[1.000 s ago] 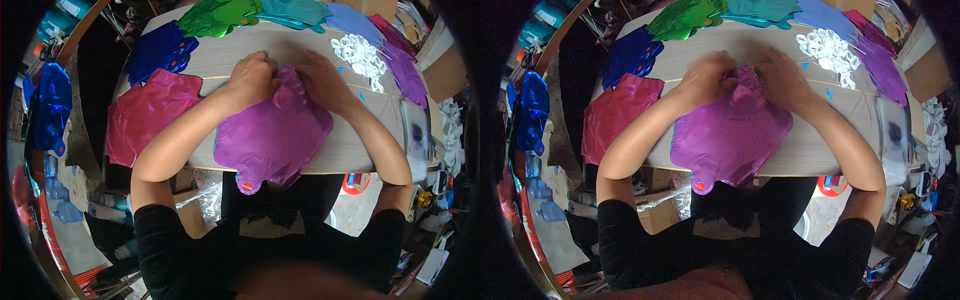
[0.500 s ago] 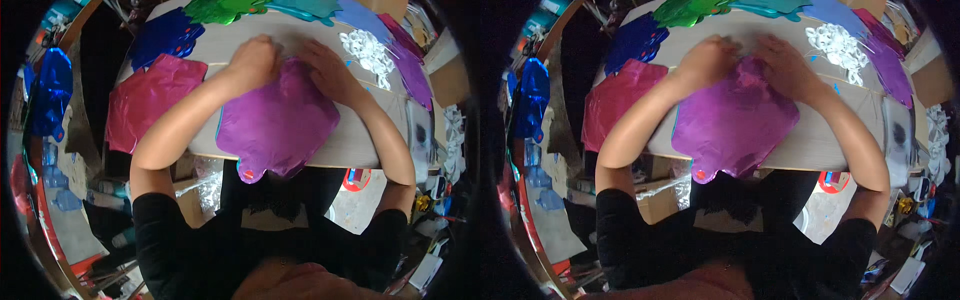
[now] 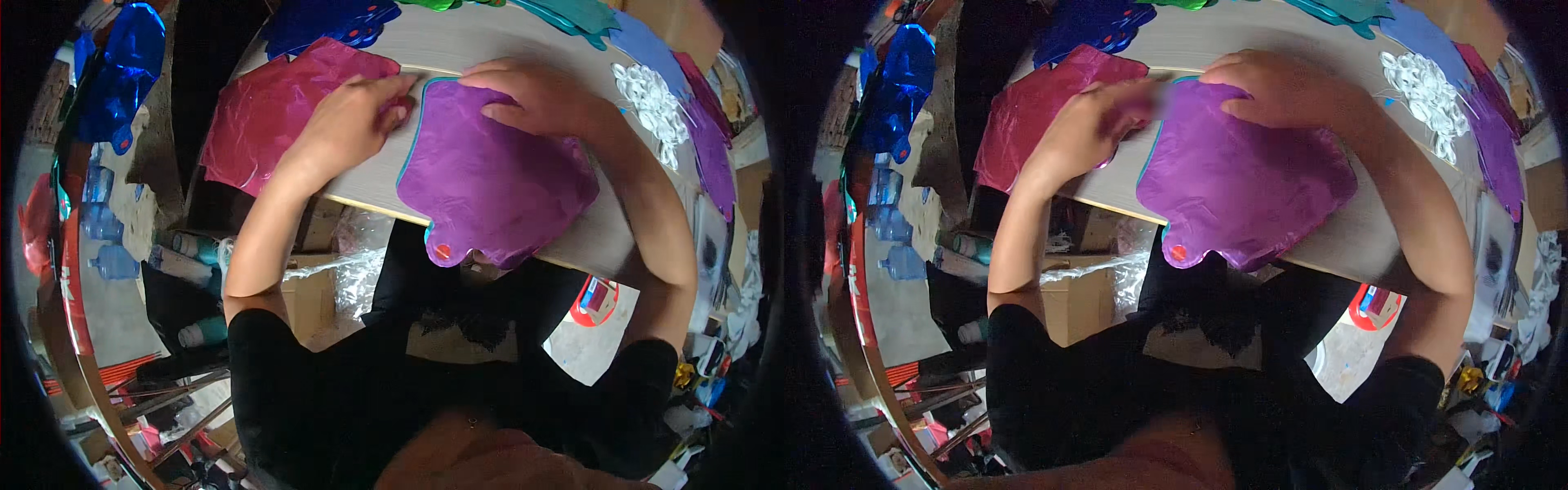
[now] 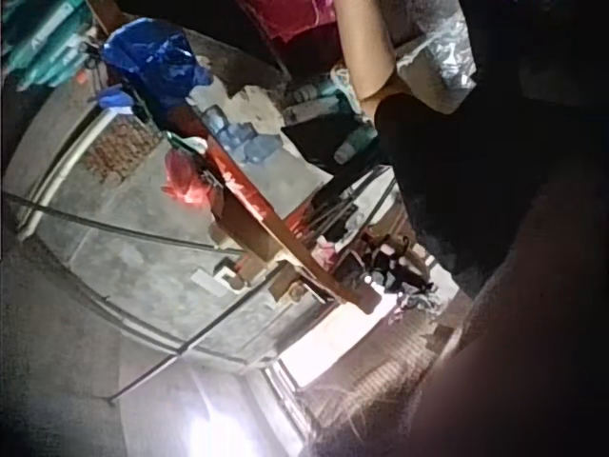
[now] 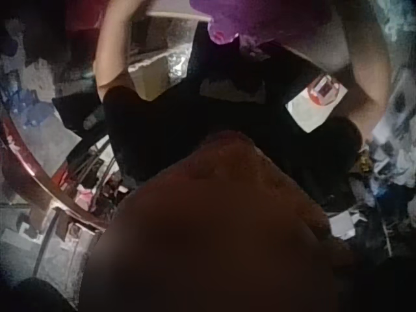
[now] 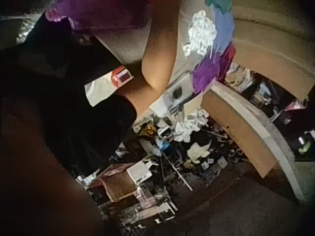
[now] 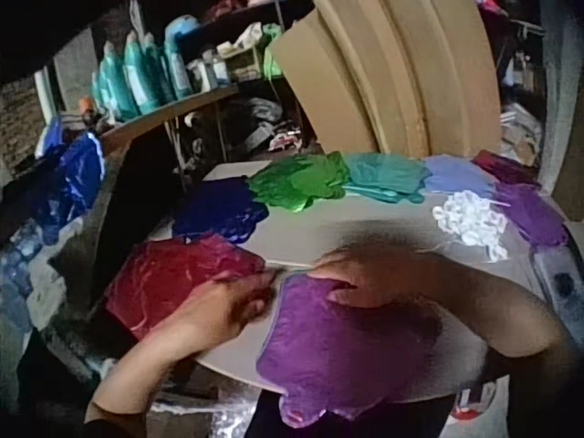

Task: Folding thin colorful plastic or foil sheets and placing them into clear bags with product labels.

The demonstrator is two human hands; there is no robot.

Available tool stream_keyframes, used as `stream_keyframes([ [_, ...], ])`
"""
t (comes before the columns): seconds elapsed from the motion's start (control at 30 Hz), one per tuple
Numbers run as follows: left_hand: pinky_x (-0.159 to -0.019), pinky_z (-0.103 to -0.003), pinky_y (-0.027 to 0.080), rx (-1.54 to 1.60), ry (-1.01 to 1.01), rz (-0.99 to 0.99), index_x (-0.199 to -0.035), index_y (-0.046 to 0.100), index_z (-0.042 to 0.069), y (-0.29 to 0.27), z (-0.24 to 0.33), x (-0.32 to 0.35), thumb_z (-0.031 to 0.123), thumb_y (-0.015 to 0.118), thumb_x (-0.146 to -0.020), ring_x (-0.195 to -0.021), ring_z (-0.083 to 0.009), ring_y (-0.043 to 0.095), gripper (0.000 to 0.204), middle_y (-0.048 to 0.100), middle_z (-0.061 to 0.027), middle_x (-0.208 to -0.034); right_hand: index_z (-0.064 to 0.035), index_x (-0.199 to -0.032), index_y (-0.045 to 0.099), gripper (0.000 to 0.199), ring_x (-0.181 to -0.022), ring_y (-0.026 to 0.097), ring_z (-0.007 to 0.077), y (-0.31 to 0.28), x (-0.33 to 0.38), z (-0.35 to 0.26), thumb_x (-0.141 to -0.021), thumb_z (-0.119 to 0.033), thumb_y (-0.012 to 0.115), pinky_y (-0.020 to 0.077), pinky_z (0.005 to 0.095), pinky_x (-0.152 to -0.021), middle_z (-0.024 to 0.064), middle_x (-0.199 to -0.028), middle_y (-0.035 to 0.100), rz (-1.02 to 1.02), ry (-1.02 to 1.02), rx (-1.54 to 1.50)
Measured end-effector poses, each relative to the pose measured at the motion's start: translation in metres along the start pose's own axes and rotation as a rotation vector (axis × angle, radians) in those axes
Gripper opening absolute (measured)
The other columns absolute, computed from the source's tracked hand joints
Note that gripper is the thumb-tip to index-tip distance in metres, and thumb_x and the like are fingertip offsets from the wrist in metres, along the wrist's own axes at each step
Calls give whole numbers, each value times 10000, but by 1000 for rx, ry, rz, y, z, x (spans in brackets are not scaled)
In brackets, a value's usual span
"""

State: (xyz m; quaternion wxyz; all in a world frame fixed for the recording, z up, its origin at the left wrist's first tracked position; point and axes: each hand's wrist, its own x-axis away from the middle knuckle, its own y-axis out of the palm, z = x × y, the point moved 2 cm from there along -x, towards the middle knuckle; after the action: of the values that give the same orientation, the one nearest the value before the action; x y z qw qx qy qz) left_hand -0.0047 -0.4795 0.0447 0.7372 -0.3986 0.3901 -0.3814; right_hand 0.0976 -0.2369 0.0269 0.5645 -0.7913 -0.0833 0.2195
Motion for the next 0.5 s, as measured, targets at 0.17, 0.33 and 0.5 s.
stream_keyframes([
  [0.17, -897, -446, 485, 22, 108, -12, -1356, 542, 101, 14, -20, -8, 69, 604, -878, -1020, -372, 606, 483, 660, -199, -1101, -96, -1208, 636, 420, -1158, 577, 290, -44, 44, -47, -806, -190, 714, 453, 385, -1012, 109, -1259, 612, -228, 238, 3],
  [0.33, -941, -433, 475, 33, 214, 58, -1341, 544, 71, 31, -25, -14, 60, 625, -871, -1069, -382, 595, 477, 646, -205, -1155, -139, -1125, 685, 423, -1152, 582, 264, -44, 122, -85, -720, -216, 780, 485, 394, -973, 65, -1197, 643, -99, 103, 253],
  [0.5, -951, -430, 475, 37, 131, 21, -1323, 550, 53, 35, -17, -13, 67, 637, -868, -1092, -384, 591, 464, 639, -212, -1169, -123, -1039, 709, 318, -1174, 575, 261, -29, 128, -103, -731, -203, 709, 491, 403, -979, 38, -1181, 652, -110, -4, 345],
])
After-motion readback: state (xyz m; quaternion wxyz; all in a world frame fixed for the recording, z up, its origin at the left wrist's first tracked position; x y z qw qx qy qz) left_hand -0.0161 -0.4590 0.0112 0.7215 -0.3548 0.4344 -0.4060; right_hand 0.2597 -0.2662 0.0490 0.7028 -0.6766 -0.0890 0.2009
